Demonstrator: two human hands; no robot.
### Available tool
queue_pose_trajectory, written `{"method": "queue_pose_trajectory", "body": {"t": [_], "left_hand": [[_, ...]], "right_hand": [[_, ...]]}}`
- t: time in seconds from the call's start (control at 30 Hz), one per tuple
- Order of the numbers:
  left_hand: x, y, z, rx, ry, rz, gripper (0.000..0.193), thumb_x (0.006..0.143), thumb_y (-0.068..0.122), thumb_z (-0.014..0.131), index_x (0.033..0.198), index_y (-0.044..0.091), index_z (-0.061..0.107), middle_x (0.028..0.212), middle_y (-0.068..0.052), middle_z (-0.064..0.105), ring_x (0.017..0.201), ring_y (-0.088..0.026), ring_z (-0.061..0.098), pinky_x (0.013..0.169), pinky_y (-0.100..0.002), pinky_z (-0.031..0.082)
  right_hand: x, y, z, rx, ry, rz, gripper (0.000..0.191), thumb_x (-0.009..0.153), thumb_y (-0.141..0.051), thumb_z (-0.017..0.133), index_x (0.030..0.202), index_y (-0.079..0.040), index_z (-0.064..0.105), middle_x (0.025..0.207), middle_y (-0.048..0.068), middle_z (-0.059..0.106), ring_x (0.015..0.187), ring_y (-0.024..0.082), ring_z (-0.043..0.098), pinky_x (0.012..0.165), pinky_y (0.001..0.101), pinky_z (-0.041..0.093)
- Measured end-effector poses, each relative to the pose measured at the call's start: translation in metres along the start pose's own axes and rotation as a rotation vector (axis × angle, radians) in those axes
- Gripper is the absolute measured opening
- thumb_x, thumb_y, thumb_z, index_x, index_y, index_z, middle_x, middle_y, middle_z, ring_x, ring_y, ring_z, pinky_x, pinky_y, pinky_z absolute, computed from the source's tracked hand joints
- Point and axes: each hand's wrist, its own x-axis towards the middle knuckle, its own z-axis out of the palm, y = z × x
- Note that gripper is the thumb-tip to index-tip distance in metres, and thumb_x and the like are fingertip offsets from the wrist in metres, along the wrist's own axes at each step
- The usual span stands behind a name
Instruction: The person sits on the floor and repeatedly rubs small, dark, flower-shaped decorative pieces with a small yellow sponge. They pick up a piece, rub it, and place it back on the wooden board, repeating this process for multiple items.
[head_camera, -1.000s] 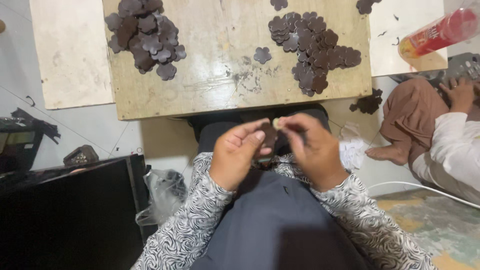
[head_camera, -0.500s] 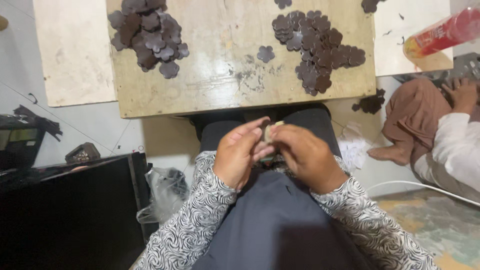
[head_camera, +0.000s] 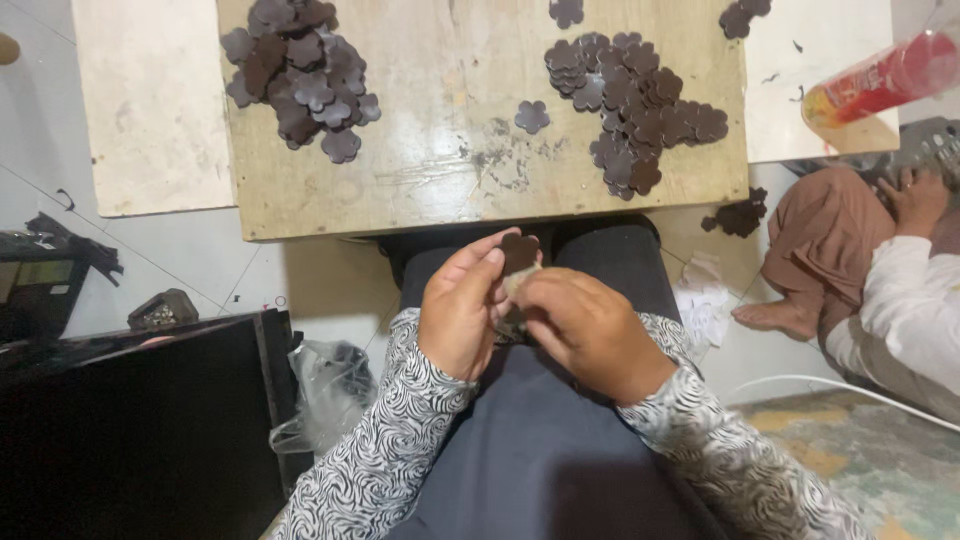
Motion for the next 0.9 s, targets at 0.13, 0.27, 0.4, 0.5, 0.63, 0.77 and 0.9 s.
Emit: {"method": "queue_pose_trajectory", "body": {"t": [0.13,0.27,0.4,0.5,0.63,0.77,0.9], "left_hand": [[-0.002,0.011,0.001,-0.126,-0.034,-0.026,0.022,0.1,0.009,0.038,0.107,0.003,0.058,0.124,-0.027,0.067,0.116,-0.033,0.068,0.097,-0.042,0.057],[0.0,0.014,0.003,-0.385,-0.363,-0.08,0.028,0.107,0.022,0.035,0.105,0.002,0.055,0.144,-0.031,0.057,0.132,-0.041,0.059,0.108,-0.048,0.049],[-0.008,0.013,0.011,-0.452,-0.426,-0.108,0.049,0.108,0.033,0.036,0.132,-0.007,0.052,0.159,-0.031,0.043,0.142,-0.039,0.048,0.121,-0.049,0.041],[-0.015,0.017,0.018,-0.453,-0.44,-0.125,0.069,0.098,0.032,0.041,0.152,-0.011,0.037,0.164,-0.03,0.033,0.149,-0.038,0.039,0.128,-0.048,0.031],[-0.015,0.023,0.023,-0.445,-0.495,-0.103,0.088,0.085,0.027,0.049,0.161,-0.009,0.023,0.168,-0.029,0.026,0.157,-0.037,0.028,0.133,-0.047,0.021],[-0.012,0.021,0.022,-0.445,-0.507,-0.101,0.093,0.078,0.017,0.054,0.162,-0.005,0.023,0.17,-0.025,0.024,0.159,-0.036,0.026,0.133,-0.049,0.02],[-0.009,0.019,0.019,-0.405,-0.47,-0.145,0.094,0.074,0.008,0.054,0.162,-0.002,0.022,0.171,-0.02,0.023,0.157,-0.031,0.027,0.13,-0.049,0.023]], "right_hand": [[-0.011,0.0,0.0,0.573,0.19,0.412,0.023,0.094,0.005,0.066,0.112,-0.006,0.056,0.114,0.008,0.069,0.109,0.014,0.069,0.097,0.0314,0.057],[-0.012,0.0,0.004,1.075,0.329,0.461,0.022,0.102,0.008,0.055,0.118,-0.006,0.052,0.124,0.01,0.061,0.117,0.017,0.062,0.106,0.032,0.053],[0.003,-0.011,0.01,0.727,0.317,0.337,0.017,0.104,0.011,0.055,0.113,-0.004,0.056,0.124,0.009,0.062,0.121,0.019,0.065,0.107,0.0324,0.054],[0.017,-0.019,0.008,0.123,0.203,0.091,0.024,0.087,0.011,0.064,0.106,-0.004,0.064,0.115,0.012,0.07,0.113,0.028,0.069,0.101,0.0359,0.054],[0.026,-0.028,0.0,0.133,0.145,0.045,0.025,0.087,0.007,0.07,0.11,-0.002,0.067,0.108,0.011,0.072,0.107,0.03,0.07,0.095,0.0369,0.056],[0.023,-0.028,-0.006,0.051,0.102,0.067,0.027,0.087,0.003,0.077,0.111,-0.002,0.067,0.108,0.011,0.071,0.106,0.028,0.07,0.092,0.0366,0.057],[0.02,-0.021,-0.003,-0.023,0.167,0.196,0.025,0.084,0.005,0.077,0.105,-0.003,0.066,0.104,0.01,0.072,0.099,0.029,0.07,0.088,0.036,0.057]]}}
